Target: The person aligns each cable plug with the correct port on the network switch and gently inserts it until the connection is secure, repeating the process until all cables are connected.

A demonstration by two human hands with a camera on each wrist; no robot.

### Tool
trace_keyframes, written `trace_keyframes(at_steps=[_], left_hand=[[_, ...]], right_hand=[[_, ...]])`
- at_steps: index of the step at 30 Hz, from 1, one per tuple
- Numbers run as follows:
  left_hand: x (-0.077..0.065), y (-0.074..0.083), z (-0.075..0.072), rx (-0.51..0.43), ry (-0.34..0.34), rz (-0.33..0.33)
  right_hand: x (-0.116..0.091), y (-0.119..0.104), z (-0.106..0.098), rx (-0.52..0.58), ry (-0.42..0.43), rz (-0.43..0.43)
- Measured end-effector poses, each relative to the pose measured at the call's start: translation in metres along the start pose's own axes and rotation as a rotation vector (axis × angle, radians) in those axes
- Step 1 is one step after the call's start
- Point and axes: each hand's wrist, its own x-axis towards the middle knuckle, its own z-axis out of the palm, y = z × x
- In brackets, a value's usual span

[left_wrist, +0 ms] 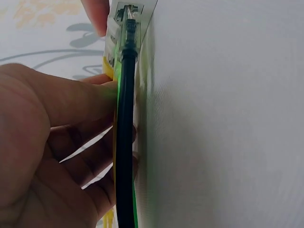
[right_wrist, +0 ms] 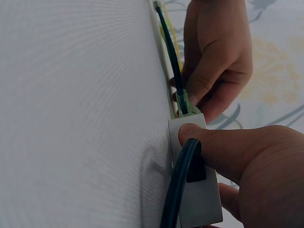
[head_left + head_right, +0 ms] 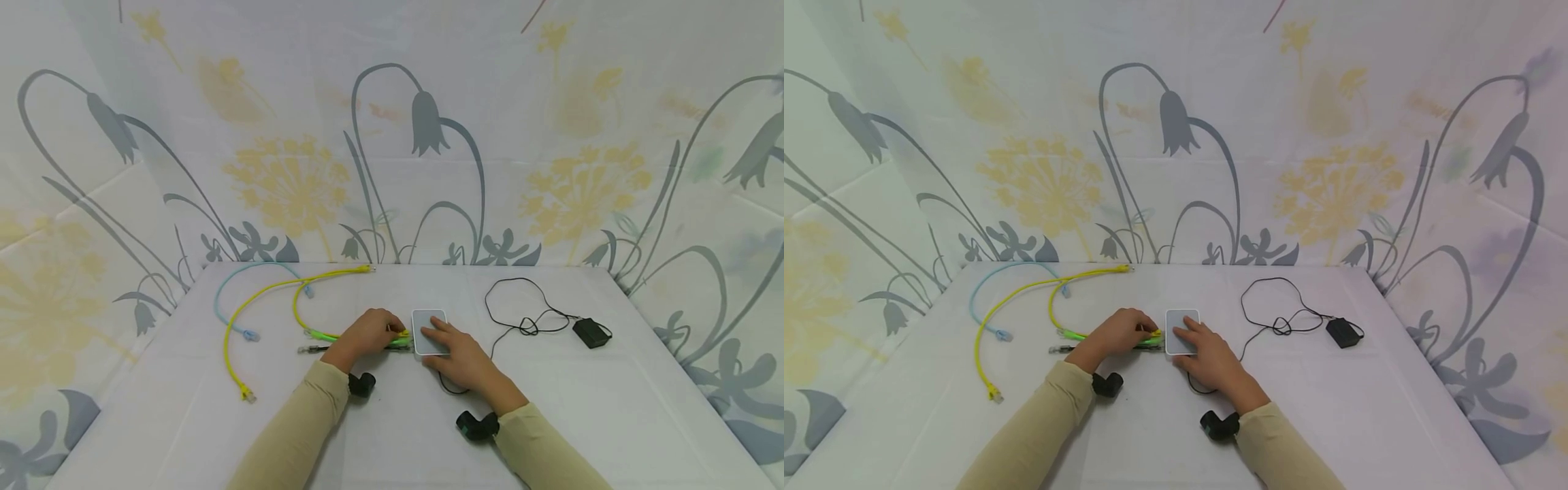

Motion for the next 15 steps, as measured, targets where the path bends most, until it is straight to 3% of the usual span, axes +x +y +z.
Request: trace_keyframes(at_steps=[5,15], left_hand=[[-0.001,-0.0019,-0.0008,-0.018,-0.009,0.004],[0.0012,-0.0044,0.0027,0.0,0.04,-0.008]], right_hand=[[-0.0003,-0.0007,-0.0005,0.001,0.003,-0.004],[-0.0006,-0.0004,-0.0001,-0.008,0.007,-0.007]])
